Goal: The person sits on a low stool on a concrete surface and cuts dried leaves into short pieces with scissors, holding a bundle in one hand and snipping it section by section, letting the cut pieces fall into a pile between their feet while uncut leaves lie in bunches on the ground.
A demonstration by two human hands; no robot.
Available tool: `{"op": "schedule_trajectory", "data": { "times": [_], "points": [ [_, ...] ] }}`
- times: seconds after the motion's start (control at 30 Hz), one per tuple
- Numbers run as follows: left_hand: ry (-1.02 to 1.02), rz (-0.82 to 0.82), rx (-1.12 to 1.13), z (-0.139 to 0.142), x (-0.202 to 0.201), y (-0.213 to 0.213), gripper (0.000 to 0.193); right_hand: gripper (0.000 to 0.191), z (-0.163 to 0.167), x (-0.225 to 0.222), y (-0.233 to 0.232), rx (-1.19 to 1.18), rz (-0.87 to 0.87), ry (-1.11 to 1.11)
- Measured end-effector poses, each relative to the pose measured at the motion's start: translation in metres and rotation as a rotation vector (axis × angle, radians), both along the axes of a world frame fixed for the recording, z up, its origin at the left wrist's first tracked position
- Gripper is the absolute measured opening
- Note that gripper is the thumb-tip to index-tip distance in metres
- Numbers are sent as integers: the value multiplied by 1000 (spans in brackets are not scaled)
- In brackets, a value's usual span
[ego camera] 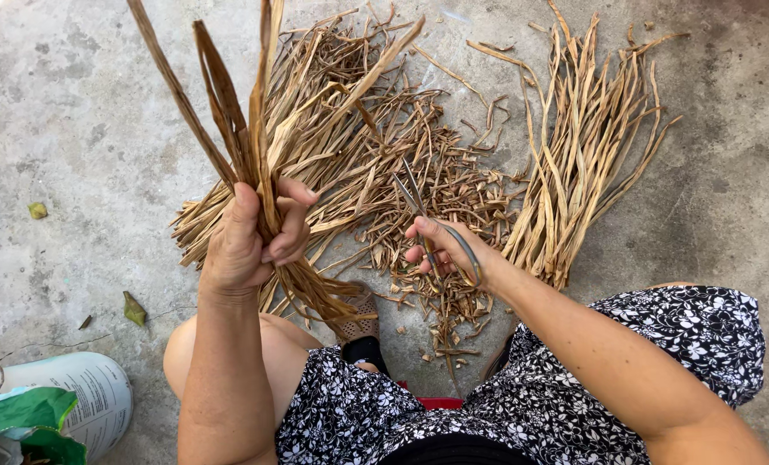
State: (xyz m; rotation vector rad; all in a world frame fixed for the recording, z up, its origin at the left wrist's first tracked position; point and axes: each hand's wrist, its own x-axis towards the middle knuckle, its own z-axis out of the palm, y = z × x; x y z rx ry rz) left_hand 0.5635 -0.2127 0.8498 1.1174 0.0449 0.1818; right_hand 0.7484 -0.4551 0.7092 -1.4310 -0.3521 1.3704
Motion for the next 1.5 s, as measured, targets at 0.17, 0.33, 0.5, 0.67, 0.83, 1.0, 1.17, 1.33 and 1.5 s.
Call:
{"op": "schedule_trajectory", "data": {
  "times": [0.17, 0.33, 0.5, 0.67, 0.83, 1.0, 1.17, 1.33, 1.5],
  "points": [
    [-58, -69, -126, 19, -13, -3, 63, 73, 6, 9, 8, -85, -24, 124],
    [-121, -161, -231, 44, -26, -3, 63, 74, 21, 15, 17, -68, -77, 245],
    [-139, -145, -241, 72, -31, 5, 63, 69, 41, 17, 25, 20, -272, 209],
    [-53, 0, -189, 104, -27, 18, 62, 58, 68, 15, 32, -45, -358, 195],
    [139, 181, -9, 129, -14, 25, 64, 57, 102, 10, 43, -65, -420, -22],
    [198, 200, 131, 136, -3, 27, 65, 55, 153, 5, 44, 158, -368, -213],
    [236, 157, 246, 106, 13, 11, 62, 64, 184, 11, 23, 399, -131, -360],
    [310, 67, 291, 55, 28, -20, 59, 72, 157, 21, 2, 388, -147, -433],
    [309, -6, 278, 14, 37, -41, 59, 57, 109, 22, -12, 405, -244, -316]
  ]
}}
